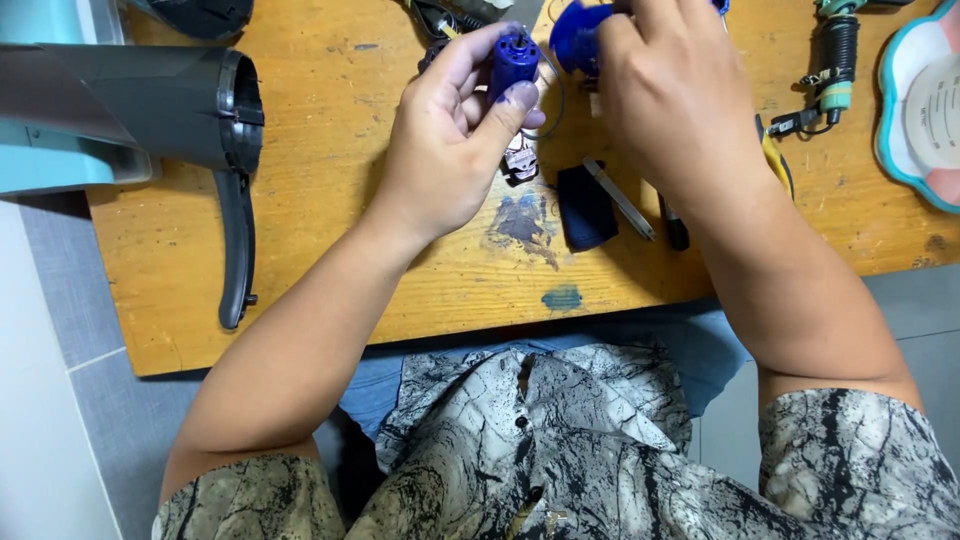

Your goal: Assembling a small blue plastic component, likely a motor or switch housing for an appliance, by fitting internal parts and using a scribe for alignment.

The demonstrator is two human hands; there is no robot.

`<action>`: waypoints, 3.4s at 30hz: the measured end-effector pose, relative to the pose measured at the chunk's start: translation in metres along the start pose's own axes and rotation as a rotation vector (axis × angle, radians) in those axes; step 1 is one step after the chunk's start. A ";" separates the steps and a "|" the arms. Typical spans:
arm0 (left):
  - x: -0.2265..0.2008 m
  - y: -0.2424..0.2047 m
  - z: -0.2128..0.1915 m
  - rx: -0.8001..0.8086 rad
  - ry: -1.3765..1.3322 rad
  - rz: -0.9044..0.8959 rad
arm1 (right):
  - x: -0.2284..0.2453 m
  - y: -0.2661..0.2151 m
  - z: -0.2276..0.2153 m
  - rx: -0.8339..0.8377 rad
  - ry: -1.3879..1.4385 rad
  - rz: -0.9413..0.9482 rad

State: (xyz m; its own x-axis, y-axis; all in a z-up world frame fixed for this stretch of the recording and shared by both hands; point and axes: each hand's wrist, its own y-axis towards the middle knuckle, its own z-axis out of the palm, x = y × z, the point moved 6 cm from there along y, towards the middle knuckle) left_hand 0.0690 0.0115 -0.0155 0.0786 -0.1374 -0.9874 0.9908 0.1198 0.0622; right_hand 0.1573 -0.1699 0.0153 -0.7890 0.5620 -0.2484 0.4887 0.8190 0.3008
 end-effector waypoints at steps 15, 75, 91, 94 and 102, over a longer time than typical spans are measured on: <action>0.006 0.001 0.004 0.089 -0.170 -0.445 | 0.012 0.002 0.014 0.157 0.416 0.144; -0.023 -0.017 -0.004 0.315 0.936 0.430 | 0.008 -0.030 -0.013 0.431 1.354 0.162; -0.037 0.012 -0.034 -0.001 1.169 0.143 | -0.005 -0.033 -0.006 0.045 1.928 0.326; -0.048 0.011 -0.030 -0.011 0.674 0.145 | -0.014 -0.039 0.003 -0.024 1.869 0.372; 0.022 0.006 -0.014 -0.029 -0.748 -0.524 | -0.015 -0.041 -0.002 -0.133 1.859 0.401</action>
State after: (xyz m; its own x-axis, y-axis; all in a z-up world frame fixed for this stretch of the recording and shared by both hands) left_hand 0.0757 0.0230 -0.0389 -0.3204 -0.7812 -0.5359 0.9173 -0.1146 -0.3814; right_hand 0.1485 -0.2123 0.0087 -0.0423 -0.2014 0.9786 0.7618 0.6272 0.1621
